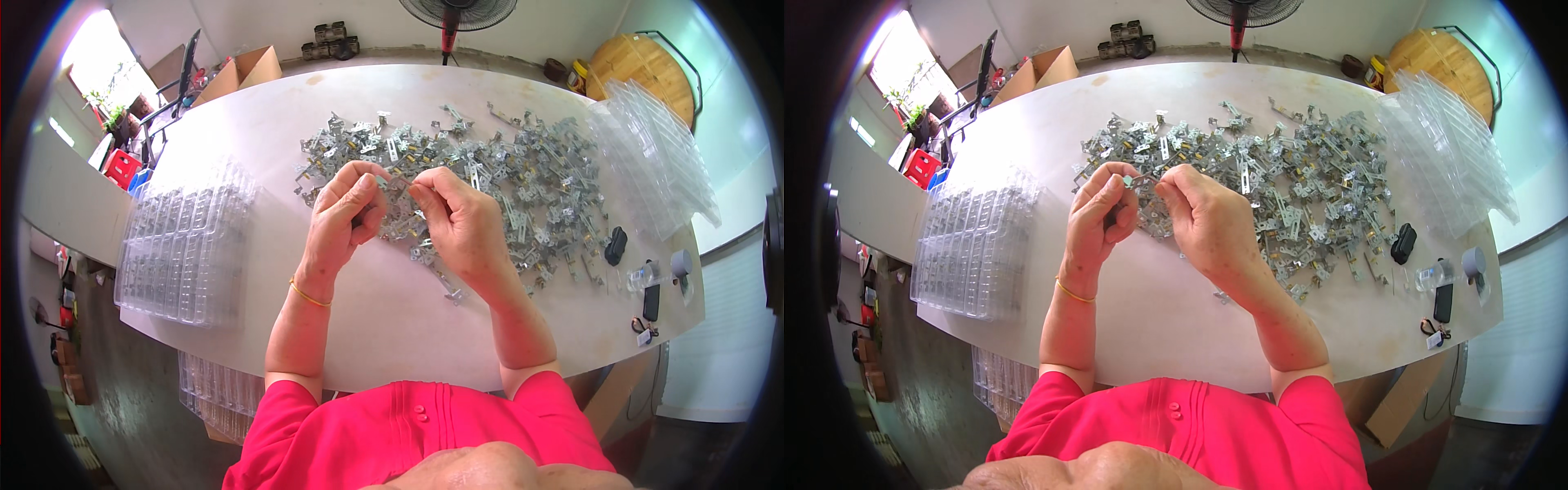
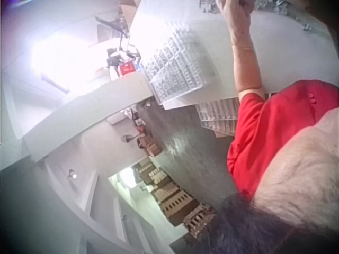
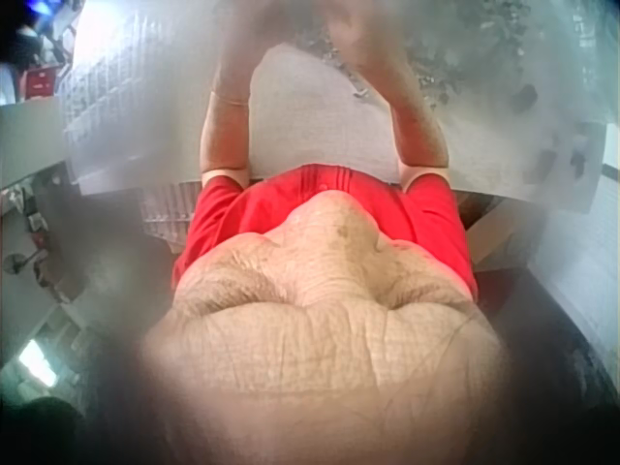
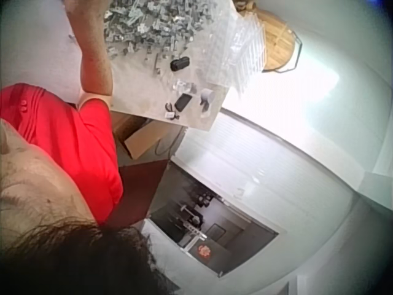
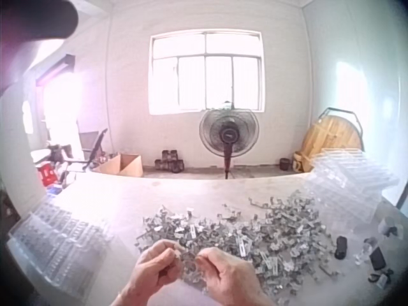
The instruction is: The person assembles metal brackets by joining small metal pieces and pins together by hand and places the assembled parts into compartments in a plastic tray.
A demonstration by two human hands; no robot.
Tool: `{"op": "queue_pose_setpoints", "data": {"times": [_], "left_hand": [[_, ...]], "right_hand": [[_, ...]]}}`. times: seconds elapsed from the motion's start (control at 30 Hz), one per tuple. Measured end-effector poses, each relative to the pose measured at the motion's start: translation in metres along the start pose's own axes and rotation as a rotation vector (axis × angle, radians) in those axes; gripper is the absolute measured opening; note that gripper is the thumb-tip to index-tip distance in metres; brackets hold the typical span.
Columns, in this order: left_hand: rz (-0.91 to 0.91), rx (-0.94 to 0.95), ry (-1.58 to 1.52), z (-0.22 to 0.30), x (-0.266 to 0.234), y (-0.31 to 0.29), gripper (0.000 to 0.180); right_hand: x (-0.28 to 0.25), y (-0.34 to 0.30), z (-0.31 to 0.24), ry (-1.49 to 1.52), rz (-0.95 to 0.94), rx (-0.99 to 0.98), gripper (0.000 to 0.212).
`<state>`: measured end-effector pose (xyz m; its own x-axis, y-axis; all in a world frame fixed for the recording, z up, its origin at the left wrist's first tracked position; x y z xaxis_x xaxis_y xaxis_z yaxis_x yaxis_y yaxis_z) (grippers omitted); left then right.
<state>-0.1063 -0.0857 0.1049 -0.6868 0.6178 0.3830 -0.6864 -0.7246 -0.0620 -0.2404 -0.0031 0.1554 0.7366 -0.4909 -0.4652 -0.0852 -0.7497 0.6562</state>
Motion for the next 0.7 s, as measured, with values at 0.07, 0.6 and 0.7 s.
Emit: {"op": "queue_pose_setpoints", "data": {"times": [0.07, 0.6, 0.7], "left_hand": [[0.026, 0.018, 0.041, 0.002, -0.001, -0.001, 0.026], [0.048, 0.035, 0.266, 0.003, 0.009, -0.004, 0.043], [0.027, -0.005, 0.292, 0.002, 0.014, -0.006, 0.052]], "right_hand": [[0.000, 0.000, -0.001, -0.006, 0.003, -0.002, 0.007], [0.010, -0.007, 0.013, 0.381, -0.152, 0.279, 0.014], [0.017, -0.009, 0.017, 0.518, -0.212, 0.320, 0.018]]}}
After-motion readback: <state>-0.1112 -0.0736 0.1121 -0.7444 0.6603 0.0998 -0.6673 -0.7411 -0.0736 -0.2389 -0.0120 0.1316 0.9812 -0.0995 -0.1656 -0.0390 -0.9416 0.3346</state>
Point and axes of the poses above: each hand's wrist, its own y-axis towards the middle knuckle, its own x-axis out of the palm, z = x × y, the point moved 8 cm from there along y, towards the middle knuckle, and after that the axes turned 12 degrees about -x, right-handed, at the moved point
